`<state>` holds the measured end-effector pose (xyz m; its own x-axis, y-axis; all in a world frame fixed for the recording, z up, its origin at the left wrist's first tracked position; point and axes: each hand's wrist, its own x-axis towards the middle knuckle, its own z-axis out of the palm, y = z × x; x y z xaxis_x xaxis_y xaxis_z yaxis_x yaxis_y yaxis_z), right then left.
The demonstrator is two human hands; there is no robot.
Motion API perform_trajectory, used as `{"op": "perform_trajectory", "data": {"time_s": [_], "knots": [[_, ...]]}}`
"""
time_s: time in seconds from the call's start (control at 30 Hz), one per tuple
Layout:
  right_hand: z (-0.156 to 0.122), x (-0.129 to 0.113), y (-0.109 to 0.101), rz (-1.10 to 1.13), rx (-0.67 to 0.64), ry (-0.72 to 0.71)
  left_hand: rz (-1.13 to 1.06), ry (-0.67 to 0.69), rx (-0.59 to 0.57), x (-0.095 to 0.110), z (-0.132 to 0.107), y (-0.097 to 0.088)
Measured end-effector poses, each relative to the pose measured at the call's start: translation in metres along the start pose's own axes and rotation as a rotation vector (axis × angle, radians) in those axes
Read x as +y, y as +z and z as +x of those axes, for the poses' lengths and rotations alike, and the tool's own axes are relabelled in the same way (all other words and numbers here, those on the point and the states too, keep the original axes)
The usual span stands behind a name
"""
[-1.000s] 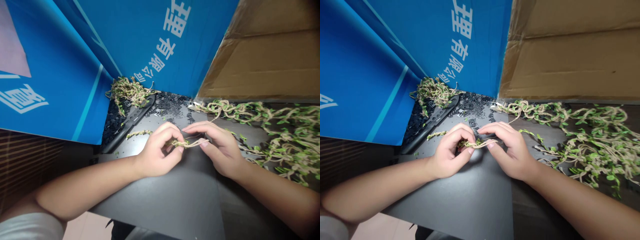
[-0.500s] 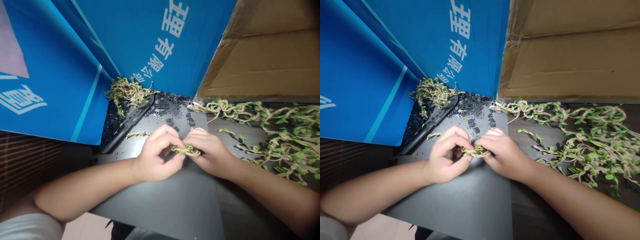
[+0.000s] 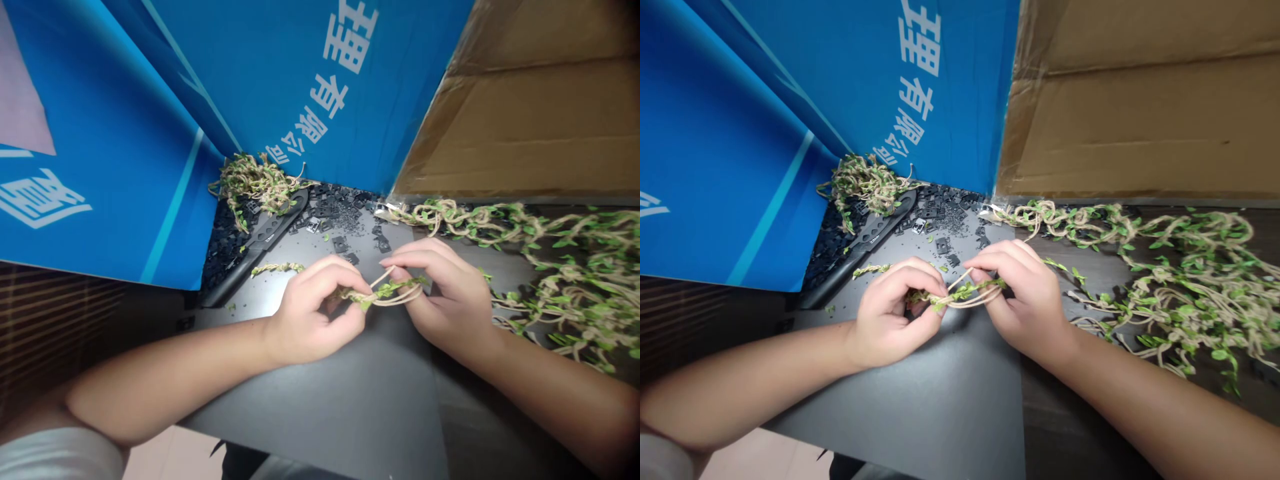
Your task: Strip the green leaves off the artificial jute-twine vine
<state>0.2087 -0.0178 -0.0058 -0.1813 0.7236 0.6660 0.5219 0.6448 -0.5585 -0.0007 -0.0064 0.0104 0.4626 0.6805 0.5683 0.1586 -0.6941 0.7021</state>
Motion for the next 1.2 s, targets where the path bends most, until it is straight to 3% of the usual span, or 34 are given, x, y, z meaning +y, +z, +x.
{"op": "perform_trajectory", "data": {"time_s": [0.3,0.53,0.87,0.93,1.1,1.2], "knots": [[-0.005,-0.005,-0.004,0.013,0.088,0.026,-0.031,-0.087,0.052,0.0,-0.003,0.003],[-0.004,-0.003,-0.005,0.037,0.045,0.056,0.053,-0.063,0.022,0.0,-0.001,0.001],[-0.004,0.0,-0.005,0.0,0.21,0.143,0.047,-0.043,0.003,0.001,0.0,0.001],[-0.005,-0.002,-0.008,-0.025,0.178,0.123,0.045,-0.052,-0.007,0.0,0.0,0.001],[-0.005,-0.012,-0.011,-0.093,-0.034,-0.081,0.066,-0.089,-0.033,0.0,-0.001,0.0],[-0.005,-0.011,-0.006,-0.17,-0.12,-0.112,0.076,-0.112,-0.041,-0.001,0.0,-0.001]]}}
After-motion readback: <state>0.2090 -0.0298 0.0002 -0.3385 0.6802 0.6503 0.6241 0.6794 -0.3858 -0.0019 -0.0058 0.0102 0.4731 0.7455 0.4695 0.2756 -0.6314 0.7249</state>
